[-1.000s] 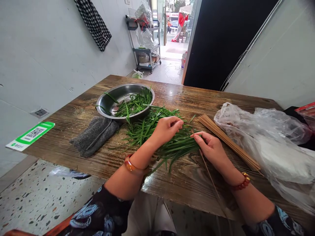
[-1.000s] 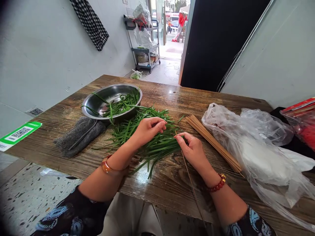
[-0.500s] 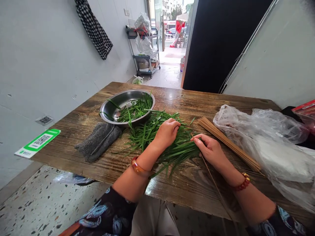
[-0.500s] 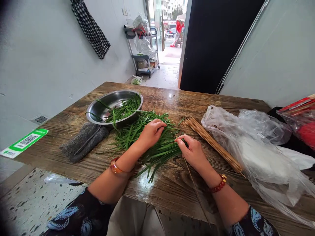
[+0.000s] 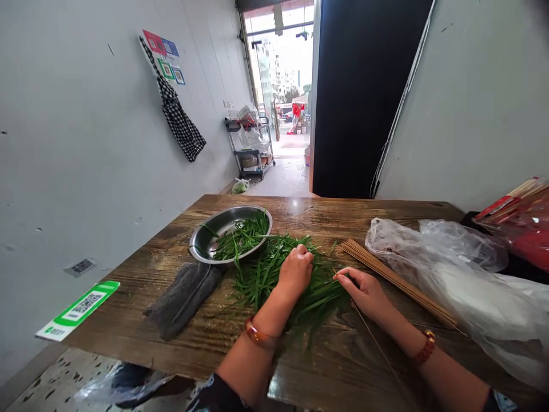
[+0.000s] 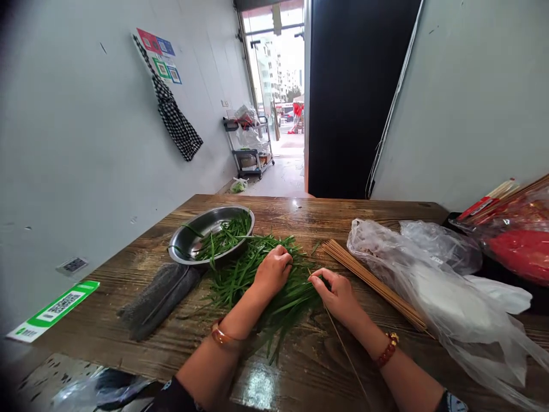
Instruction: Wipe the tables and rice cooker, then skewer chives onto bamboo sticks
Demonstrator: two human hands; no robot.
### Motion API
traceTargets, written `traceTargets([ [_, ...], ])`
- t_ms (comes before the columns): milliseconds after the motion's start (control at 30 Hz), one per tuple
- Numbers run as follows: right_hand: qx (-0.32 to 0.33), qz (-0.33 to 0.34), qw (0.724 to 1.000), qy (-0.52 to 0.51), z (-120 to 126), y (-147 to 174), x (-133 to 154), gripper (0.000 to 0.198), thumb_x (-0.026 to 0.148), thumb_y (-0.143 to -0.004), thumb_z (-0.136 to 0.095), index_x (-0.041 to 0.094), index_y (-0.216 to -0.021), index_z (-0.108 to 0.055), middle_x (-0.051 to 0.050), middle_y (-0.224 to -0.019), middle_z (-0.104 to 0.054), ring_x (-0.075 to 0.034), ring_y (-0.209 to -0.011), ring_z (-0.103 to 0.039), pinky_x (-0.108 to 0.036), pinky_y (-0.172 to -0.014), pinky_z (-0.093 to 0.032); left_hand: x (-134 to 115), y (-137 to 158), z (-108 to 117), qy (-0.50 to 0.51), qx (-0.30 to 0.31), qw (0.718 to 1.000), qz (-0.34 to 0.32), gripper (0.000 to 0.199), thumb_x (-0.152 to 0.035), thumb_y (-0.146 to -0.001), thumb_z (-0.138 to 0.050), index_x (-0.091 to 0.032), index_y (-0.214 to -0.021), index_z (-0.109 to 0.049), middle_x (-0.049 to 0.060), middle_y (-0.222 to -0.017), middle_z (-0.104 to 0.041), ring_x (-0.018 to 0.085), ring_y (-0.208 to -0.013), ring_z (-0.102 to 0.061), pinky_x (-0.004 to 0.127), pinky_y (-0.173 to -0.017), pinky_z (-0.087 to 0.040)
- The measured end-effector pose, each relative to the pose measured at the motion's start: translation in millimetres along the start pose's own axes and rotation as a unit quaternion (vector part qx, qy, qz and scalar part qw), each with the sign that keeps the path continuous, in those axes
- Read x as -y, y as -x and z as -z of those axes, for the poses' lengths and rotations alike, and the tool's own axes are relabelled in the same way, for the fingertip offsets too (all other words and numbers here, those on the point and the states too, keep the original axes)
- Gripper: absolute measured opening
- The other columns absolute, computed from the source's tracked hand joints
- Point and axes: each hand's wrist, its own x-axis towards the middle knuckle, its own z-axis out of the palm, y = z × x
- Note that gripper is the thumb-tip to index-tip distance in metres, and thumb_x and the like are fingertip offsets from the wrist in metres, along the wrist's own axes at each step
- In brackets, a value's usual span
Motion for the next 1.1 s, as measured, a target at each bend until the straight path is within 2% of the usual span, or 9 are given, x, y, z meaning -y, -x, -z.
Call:
traceTargets([
  [133, -0.013, -0.005, 1.000, -0.004, -6.7, -3.3, -5.2, 0.037, 0.048, -0.092, -0.048, 0.019, -0.082, -0.069, -0.003, -0.076, -0.070, -0.020, -0.072, -0.063, -0.031, -0.068, -0.047, 1.3, -0.2, -1.8, -0.001, -0.018, 1.000, 0.003, 0.026, -0.016, -0.095, -0.041, -0.020, -0.088, -0.066, 0.009, -0.102, -0.062, 0.021, -0.096, -0.059, 0.033, -0.084, -0.048],
  [267, -0.034, -0.022, 0.999, -0.012, -11.5, -4.3, -4.5, 0.040, 0.052, -0.091, -0.049, 0.018, -0.081, -0.068, -0.003, -0.072, -0.068, -0.019, -0.068, -0.063, -0.029, -0.063, -0.047, 1.1, 0.9, 1.1, 0.020, -0.050, 0.998, -0.015, 0.024, -0.017, -0.094, -0.041, -0.019, -0.086, -0.064, 0.009, -0.099, -0.065, 0.022, -0.096, -0.057, 0.035, -0.087, -0.046],
  [433, -0.045, -0.047, 0.998, -0.015, -14.9, -4.9, -2.9, 0.043, 0.056, -0.090, -0.048, 0.018, -0.083, -0.067, -0.001, -0.068, -0.065, -0.015, -0.050, -0.054, -0.027, -0.050, -0.043, 0.6, 2.3, 2.5, 0.142, -0.066, 0.988, -0.009, 0.020, -0.015, -0.091, -0.044, -0.020, -0.083, -0.061, 0.006, -0.088, -0.067, 0.021, -0.089, -0.058, 0.033, -0.083, -0.044],
  [533, -0.054, -0.046, 0.997, -0.018, -17.1, -4.8, -1.9, 0.042, 0.055, -0.089, -0.049, 0.019, -0.084, -0.068, 0.000, -0.064, -0.064, -0.015, -0.051, -0.055, -0.026, -0.050, -0.043, 3.6, 1.8, -0.2, 0.208, -0.063, 0.976, 0.017, 0.018, -0.013, -0.087, -0.046, -0.021, -0.085, -0.062, 0.004, -0.083, -0.066, 0.019, -0.083, -0.059, 0.030, -0.078, -0.043],
  [700, -0.075, -0.048, 0.996, -0.020, -21.6, -6.0, -0.2, 0.044, 0.057, -0.087, -0.048, 0.018, -0.084, -0.068, 0.000, -0.064, -0.064, -0.014, -0.046, -0.053, -0.027, -0.048, -0.042, 11.0, -1.0, -4.3, 0.260, -0.067, 0.963, 0.034, 0.017, -0.016, -0.084, -0.052, -0.020, -0.092, -0.066, 0.000, -0.079, -0.066, 0.014, -0.073, -0.058, 0.025, -0.068, -0.042],
  [867, -0.104, -0.056, 0.993, -0.023, -24.7, -8.2, -1.4, 0.045, 0.058, -0.087, -0.047, 0.018, -0.083, -0.067, 0.002, -0.059, -0.060, -0.013, -0.042, -0.051, -0.026, -0.046, -0.040, 13.4, -3.3, -7.3, 0.299, -0.069, 0.951, 0.031, 0.010, -0.021, -0.081, -0.059, -0.018, -0.084, -0.068, 0.000, -0.076, -0.067, 0.012, -0.070, -0.055, 0.024, -0.067, -0.040],
  [1100, -0.102, -0.032, 0.994, -0.021, -30.3, -16.5, 2.0, 0.042, 0.054, -0.088, -0.048, 0.018, -0.082, -0.066, -0.001, -0.065, -0.063, -0.016, -0.054, -0.057, -0.026, -0.050, -0.043, 12.4, -3.8, -6.2, 0.329, -0.075, 0.941, 0.033, 0.012, -0.020, -0.082, -0.056, -0.016, -0.077, -0.067, -0.003, -0.067, -0.062, 0.011, -0.066, -0.053, 0.023, -0.065, -0.039],
])
